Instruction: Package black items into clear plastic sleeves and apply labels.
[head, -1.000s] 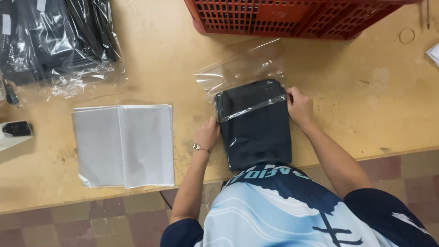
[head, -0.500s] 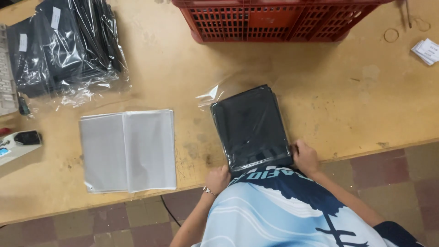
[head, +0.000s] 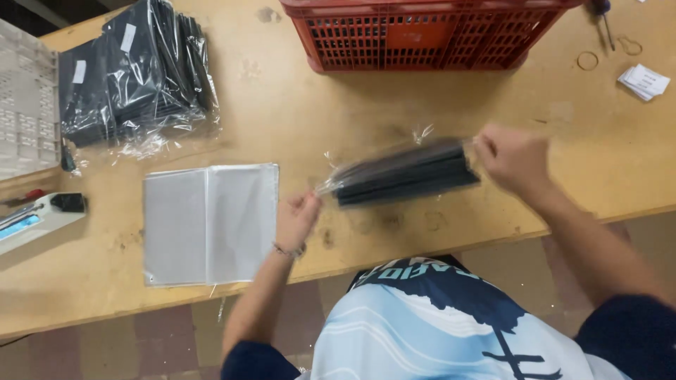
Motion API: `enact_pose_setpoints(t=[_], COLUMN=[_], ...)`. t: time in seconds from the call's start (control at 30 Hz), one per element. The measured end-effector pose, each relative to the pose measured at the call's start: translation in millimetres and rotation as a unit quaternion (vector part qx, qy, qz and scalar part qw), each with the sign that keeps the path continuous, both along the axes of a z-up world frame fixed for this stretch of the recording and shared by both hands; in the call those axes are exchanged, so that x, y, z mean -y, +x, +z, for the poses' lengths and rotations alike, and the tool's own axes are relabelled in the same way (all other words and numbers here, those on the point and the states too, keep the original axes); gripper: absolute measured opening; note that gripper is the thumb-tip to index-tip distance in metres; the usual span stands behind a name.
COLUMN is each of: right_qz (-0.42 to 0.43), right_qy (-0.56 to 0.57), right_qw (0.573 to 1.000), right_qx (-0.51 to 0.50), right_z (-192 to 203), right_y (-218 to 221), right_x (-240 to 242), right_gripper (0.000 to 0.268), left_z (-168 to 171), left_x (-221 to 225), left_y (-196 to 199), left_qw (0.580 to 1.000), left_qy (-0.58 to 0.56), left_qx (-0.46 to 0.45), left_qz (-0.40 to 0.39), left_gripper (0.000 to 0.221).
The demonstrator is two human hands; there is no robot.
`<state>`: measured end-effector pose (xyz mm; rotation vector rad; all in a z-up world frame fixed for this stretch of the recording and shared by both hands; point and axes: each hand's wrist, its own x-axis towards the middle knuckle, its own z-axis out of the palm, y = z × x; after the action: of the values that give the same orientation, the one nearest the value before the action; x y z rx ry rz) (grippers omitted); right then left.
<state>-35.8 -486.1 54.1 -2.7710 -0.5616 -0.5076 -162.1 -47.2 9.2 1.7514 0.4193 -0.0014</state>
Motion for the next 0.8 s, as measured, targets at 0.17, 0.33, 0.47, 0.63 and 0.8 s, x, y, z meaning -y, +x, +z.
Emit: enact_pose_setpoints(t=[0.17, 0.33, 0.47, 0.63, 0.8], right_qz=[0.054, 0.045, 0.058, 0.033, -0.048], right_qy=[-0.068, -0.096, -0.03, -0.022, 0.111], right_qw=[0.994, 0.976, 0.983, 0.999, 0.982], right_qx=[0.065, 0.192, 0.17, 0.009, -0.148], right_z=[111, 132, 129, 52, -35], right_y=[66, 128, 125, 105, 83], right_x=[-38, -66, -84, -85, -52], right_gripper=[0.037, 0.022, 0.016, 0.02, 0.01], left_z=[156, 206, 210, 109, 18], left_x=[-6, -23, -28, -3, 75], left_y=[71, 96, 57, 3, -46], left_qw=[0.994, 0.985, 0.982, 0.939, 0.884], left_qy=[-0.088, -0.103, 0.082, 0.298, 0.341], left_qx=[0.061, 0.137, 0.173, 0.144, 0.222], left_qz=[-0.006, 0.002, -0.006, -0.096, -0.229], left_gripper=[0.034, 0.034, 0.038, 0.041, 0.038])
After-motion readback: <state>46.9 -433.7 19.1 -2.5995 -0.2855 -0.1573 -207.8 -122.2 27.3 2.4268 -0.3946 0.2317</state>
